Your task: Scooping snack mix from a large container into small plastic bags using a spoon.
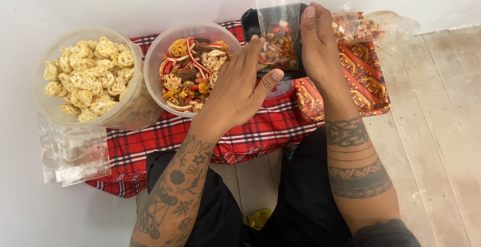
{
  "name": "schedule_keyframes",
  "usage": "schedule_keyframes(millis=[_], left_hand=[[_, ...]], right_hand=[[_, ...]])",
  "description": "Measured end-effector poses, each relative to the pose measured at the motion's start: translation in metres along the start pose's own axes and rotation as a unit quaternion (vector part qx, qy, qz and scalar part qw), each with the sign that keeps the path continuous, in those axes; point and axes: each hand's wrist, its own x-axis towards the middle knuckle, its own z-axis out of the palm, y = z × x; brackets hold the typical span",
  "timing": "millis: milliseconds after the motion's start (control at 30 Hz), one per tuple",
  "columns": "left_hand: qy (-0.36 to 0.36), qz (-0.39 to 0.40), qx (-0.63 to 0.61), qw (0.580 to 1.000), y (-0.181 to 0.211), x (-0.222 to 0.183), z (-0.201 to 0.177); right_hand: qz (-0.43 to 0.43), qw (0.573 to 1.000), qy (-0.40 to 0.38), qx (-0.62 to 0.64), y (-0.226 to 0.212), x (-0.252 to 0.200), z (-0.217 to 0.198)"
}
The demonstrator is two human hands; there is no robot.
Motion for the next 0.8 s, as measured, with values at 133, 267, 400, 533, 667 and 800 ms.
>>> schedule_keyframes(millis=[133,267,400,533,667,800], left_hand=[[0.000,0.001,0.010,1.000,-0.004,0.000,0.002],[-0.023,0.006,0.052,0.998,-0.007,-0.001,0.006],[-0.022,0.012,0.064,0.998,-0.008,-0.001,0.007],[-0.020,0.014,0.071,0.997,-0.008,0.000,0.007],[-0.019,0.013,0.062,0.998,-0.009,-0.001,0.007],[-0.006,0.014,0.053,0.998,-0.007,0.000,0.006]], right_hand=[[-0.006,1.000,-0.012,-0.012,0.000,-0.001,0.001],[-0.005,1.000,-0.010,-0.021,0.002,-0.001,0.003],[-0.010,1.000,-0.013,-0.023,0.007,0.000,0.004],[0.012,1.000,-0.008,-0.020,0.013,0.001,0.003],[0.011,1.000,-0.021,-0.007,0.021,0.003,0.003],[0.008,1.000,-0.027,0.008,0.020,0.003,0.001]])
